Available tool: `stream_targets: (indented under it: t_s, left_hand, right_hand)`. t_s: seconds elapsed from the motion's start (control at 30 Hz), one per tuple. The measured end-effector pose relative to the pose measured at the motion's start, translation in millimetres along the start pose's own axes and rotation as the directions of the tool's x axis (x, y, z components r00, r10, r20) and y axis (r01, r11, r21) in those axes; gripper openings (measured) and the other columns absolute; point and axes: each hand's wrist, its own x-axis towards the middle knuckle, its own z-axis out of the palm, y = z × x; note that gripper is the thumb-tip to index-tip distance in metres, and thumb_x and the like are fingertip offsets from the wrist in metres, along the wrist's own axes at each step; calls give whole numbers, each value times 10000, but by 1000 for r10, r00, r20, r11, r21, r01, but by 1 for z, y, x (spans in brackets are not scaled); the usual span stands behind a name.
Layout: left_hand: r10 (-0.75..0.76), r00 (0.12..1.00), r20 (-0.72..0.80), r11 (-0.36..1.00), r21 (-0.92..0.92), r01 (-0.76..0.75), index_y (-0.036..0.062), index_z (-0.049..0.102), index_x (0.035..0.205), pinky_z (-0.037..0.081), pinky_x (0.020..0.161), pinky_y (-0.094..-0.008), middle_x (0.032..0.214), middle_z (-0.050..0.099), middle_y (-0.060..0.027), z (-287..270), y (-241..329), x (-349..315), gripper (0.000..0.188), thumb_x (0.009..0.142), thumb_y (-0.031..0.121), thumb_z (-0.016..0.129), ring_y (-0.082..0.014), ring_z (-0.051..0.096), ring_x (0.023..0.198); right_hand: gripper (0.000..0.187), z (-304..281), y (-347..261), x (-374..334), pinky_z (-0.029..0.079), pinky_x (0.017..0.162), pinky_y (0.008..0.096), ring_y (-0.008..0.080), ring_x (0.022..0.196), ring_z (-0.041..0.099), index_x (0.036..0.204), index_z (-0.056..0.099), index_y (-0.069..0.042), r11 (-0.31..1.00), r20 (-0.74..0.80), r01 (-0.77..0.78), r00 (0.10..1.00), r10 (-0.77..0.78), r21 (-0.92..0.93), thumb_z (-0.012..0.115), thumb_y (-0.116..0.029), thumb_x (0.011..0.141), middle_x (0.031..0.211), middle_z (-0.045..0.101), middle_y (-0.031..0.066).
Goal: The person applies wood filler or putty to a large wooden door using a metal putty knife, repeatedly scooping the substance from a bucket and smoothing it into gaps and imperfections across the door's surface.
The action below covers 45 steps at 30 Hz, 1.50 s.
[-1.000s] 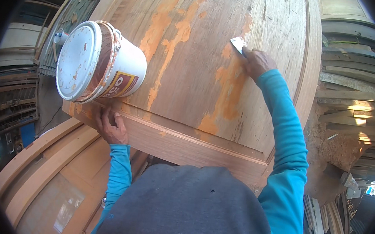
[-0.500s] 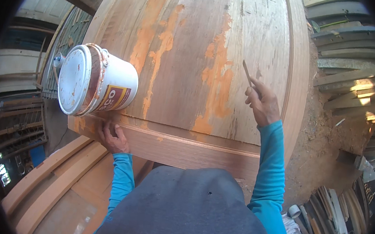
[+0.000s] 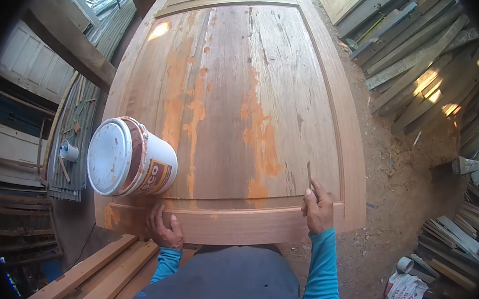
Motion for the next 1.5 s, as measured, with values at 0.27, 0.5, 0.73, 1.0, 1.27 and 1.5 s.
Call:
stream_targets:
  t_s: [0.27,0.5,0.73,1.0,1.27,1.5]
  left_hand:
    - [343,911,227,938,-124,-322,103,583,1384,262,1191,-611,1456,525,-147,-6,-4,12,679,787,356,783,-355,454,1401]
    - [642,668,378,767,-321,-556,157,516,1489,228,1211,-605,1512,501,-131,-16,2,19,1018,634,555,898,-353,433,1440]
    - [664,597,450,738,-269,-619,209,504,1509,225,1228,-566,1564,444,-105,-9,-8,18,1043,564,366,917,-328,403,1467]
    - [666,613,425,731,-213,-648,205,526,1496,244,1227,-557,1535,483,-105,-7,-14,12,984,576,359,841,-311,433,1448]
    - [694,618,370,715,-254,-651,204,541,1477,261,1218,-557,1527,489,-102,-5,-9,14,967,570,344,843,-311,442,1440]
    - [683,622,383,724,-245,-645,210,529,1489,255,1219,-564,1537,484,-99,-5,-11,14,997,564,379,859,-312,440,1443]
  right_hand:
    - [463,11,17,-74,501,642,316,158,697,575,1492,514,0,922,-314,191,900,-301,-337,521,-197,1073,820,604,62]
    - [495,28,97,-152,515,782,432,336,852,626,1511,507,-43,652,-351,176,724,-593,-738,580,-93,1024,995,621,189]
    - [560,43,171,-157,507,732,405,329,818,599,1528,514,-158,783,-377,153,811,-448,-603,624,-46,991,958,594,165]
    - [402,16,306,-275,543,865,452,378,968,684,1414,597,-86,737,-264,-183,964,6,-651,541,-163,1023,1125,713,217]
    - [319,4,220,-250,556,709,373,225,776,716,1304,624,-4,861,-555,-268,832,-20,-432,500,-161,1055,930,719,157]
    - [206,6,117,-208,522,632,359,187,682,655,1103,636,-28,914,-609,-177,788,-91,-366,553,-212,1059,799,658,103]
